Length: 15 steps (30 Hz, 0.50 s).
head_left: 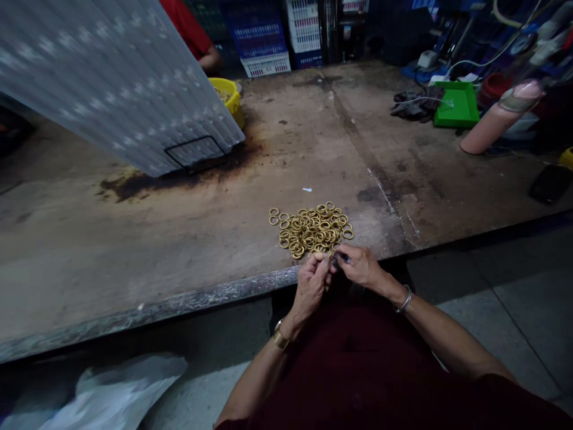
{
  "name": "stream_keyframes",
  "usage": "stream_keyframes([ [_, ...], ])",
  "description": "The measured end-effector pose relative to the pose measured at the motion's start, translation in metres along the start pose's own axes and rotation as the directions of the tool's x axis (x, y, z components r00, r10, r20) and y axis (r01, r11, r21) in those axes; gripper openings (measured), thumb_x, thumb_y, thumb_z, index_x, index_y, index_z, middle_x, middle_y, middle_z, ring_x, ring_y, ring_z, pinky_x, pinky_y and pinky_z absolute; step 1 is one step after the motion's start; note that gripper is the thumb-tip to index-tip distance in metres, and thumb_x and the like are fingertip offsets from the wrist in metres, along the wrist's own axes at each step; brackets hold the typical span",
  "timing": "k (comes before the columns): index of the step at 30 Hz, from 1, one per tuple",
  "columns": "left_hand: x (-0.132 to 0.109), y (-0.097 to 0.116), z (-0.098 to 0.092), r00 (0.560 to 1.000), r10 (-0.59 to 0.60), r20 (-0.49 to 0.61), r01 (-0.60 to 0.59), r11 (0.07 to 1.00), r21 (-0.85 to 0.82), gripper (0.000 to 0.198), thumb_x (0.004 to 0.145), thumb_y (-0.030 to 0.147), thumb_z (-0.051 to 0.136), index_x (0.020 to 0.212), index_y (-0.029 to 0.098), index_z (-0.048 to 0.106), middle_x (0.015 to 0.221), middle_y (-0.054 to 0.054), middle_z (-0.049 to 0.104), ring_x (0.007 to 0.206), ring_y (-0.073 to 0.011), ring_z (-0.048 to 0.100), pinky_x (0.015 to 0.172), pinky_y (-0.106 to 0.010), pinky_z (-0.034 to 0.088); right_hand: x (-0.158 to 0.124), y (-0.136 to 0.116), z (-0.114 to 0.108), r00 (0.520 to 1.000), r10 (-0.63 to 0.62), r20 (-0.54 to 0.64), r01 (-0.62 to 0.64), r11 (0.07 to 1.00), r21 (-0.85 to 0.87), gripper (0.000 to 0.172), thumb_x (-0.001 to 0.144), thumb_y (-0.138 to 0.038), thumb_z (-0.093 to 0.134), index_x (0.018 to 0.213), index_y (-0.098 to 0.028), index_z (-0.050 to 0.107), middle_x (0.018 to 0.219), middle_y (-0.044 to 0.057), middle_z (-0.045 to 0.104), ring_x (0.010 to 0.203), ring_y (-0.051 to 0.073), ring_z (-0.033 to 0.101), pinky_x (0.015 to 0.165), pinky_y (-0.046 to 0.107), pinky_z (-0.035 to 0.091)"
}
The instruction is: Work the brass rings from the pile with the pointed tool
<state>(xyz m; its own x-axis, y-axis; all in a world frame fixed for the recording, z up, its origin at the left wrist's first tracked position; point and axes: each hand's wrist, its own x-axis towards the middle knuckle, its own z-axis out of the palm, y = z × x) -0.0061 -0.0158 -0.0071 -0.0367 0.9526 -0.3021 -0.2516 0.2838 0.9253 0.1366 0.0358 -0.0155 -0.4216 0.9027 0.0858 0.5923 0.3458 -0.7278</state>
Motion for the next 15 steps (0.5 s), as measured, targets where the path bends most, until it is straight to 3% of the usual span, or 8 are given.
stream_keyframes([
  [4, 0.0, 0.004, 0.003, 1.0, 0.011, -0.027, -0.011, 1.0, 0.021, 0.04, 0.071, 0.053, 0.067, 0.083, 0.017, 0.055, 0.063, 0.004, 0.057, 0.043, -0.0039, 0.04, 0.039, -0.016, 0.031, -0.005, -0.01, -0.003, 0.989, -0.056, 0.139, 0.08, 0.982, -0.174, 0.013, 0.076, -0.012, 0.049, 0.079, -0.019, 0.059, 0.071, 0.003, 0.064, 0.063, 0.014, 0.053, 0.059, 0.023, 0.03],
  [9, -0.006, 0.006, 0.004, 0.999, 0.035, -0.024, -0.034, 0.997, 0.065, 0.039, 0.073, 0.053, 0.065, 0.077, 0.016, 0.054, 0.059, 0.004, 0.055, 0.041, -0.0033, 0.039, 0.038, -0.015, 0.029, -0.002, -0.015, -0.006, 0.975, 0.046, 0.218, 0.029, 0.943, -0.33, 0.022, 0.075, -0.01, 0.048, 0.091, -0.018, 0.06, 0.084, 0.005, 0.068, 0.072, 0.016, 0.059, 0.062, 0.024, 0.031],
  [12, -0.012, 0.005, 0.002, 0.999, 0.015, 0.043, -0.017, 0.999, 0.033, 0.035, 0.076, 0.049, 0.065, 0.078, 0.016, 0.054, 0.059, 0.005, 0.054, 0.041, -0.0033, 0.04, 0.037, -0.015, 0.03, 0.0, -0.007, -0.01, 0.975, 0.16, 0.155, -0.083, 0.907, -0.413, 0.024, 0.078, -0.013, 0.048, 0.097, -0.019, 0.061, 0.091, 0.007, 0.07, 0.076, 0.017, 0.061, 0.063, 0.025, 0.032],
  [15, -0.014, 0.003, 0.002, 0.991, -0.014, 0.132, 0.029, 0.994, -0.108, 0.031, 0.078, 0.046, 0.064, 0.081, 0.016, 0.055, 0.065, 0.003, 0.058, 0.043, -0.0042, 0.043, 0.039, -0.016, 0.035, 0.005, 0.006, -0.016, 0.984, 0.18, 0.008, -0.16, 0.889, -0.429, 0.023, 0.081, -0.017, 0.048, 0.101, -0.02, 0.061, 0.097, 0.007, 0.07, 0.082, 0.019, 0.062, 0.066, 0.025, 0.035],
])
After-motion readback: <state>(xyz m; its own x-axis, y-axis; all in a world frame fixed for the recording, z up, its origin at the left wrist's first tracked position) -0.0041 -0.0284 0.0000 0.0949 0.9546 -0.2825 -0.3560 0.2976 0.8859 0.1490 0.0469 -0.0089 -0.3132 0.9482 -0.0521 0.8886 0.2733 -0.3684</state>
